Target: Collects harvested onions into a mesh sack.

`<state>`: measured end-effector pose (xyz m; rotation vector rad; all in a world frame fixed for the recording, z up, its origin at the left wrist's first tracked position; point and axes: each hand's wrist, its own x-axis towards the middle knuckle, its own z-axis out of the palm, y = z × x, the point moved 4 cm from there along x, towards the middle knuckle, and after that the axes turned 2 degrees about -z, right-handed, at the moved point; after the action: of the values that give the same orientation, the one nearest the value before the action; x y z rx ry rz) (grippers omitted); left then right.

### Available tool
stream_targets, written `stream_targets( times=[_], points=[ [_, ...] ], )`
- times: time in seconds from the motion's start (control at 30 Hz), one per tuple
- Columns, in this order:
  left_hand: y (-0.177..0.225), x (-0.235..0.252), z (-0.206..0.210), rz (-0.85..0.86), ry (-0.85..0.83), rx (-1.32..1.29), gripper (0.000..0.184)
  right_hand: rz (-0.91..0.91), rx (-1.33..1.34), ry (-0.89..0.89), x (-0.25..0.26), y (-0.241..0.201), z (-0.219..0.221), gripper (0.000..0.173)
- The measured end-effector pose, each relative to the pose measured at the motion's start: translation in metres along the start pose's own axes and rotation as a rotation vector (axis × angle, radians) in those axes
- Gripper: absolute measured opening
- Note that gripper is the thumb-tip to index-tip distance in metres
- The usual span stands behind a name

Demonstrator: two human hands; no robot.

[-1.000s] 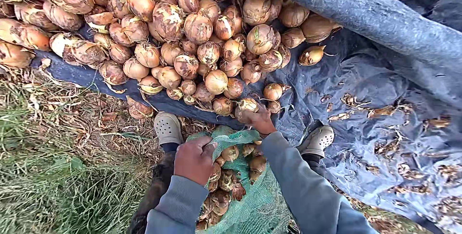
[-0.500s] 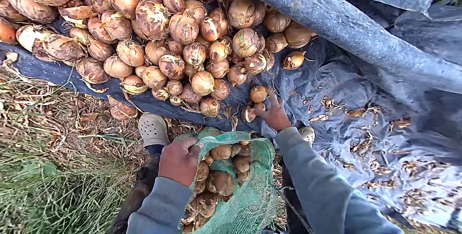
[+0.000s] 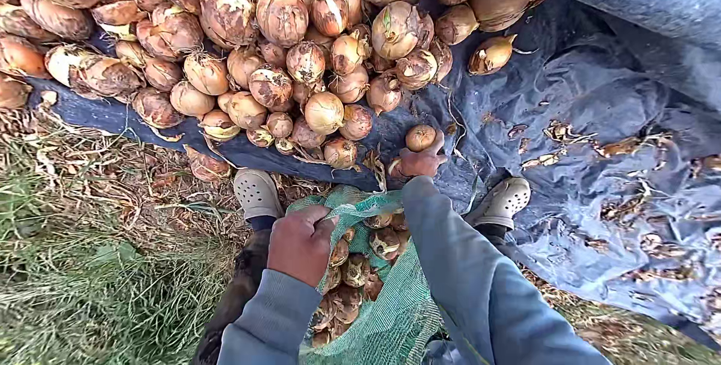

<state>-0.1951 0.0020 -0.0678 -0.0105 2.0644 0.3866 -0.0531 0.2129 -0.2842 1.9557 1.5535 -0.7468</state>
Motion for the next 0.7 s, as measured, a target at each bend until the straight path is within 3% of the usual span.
stream_targets(
  times=[0.1,0.2,0.27,0.33,0.4,0.47,0.53,0.6,0.7],
  points=[
    [-0.001,-0.001,0.004,0.024,0.005,0.011,0.010,-0.024,0.030,-0.081,0.021,0.003,-0.012,0.105],
    [-0.001,-0.001,0.005,0.026,0.028,-0.001,0.010,-0.227,0.064,-0.183,0.047,0.012,-0.028,0.103],
    [-0.003,-0.002,0.005,0.012,0.034,-0.005,0.009,-0.403,0.198,-0.190,0.044,0.016,-0.051,0.082],
    [-0.002,-0.001,0.006,0.009,0.031,-0.006,0.009,-0.590,0.311,-0.169,0.020,0.011,-0.084,0.062],
    [-0.002,-0.003,0.007,0.002,0.019,0.001,0.010,-0.691,0.433,-0.239,-0.022,0.012,-0.112,0.059],
    [-0.001,-0.001,0.006,-0.002,0.018,0.003,0.011,-0.813,0.459,-0.450,-0.075,0.024,-0.126,0.034],
    [0.001,0.001,0.004,-0.004,0.022,0.009,0.011,-1.022,0.218,-0.704,-0.110,0.034,-0.120,0.019],
    [0.002,0.001,0.002,-0.010,0.013,0.017,0.011,-1.170,-0.136,-0.552,-0.106,0.038,-0.105,0.021],
    [0.002,0.000,0.004,-0.022,-0.005,0.016,0.011,-0.923,-0.463,-0.216,-0.037,0.022,-0.076,0.045]
  ],
)
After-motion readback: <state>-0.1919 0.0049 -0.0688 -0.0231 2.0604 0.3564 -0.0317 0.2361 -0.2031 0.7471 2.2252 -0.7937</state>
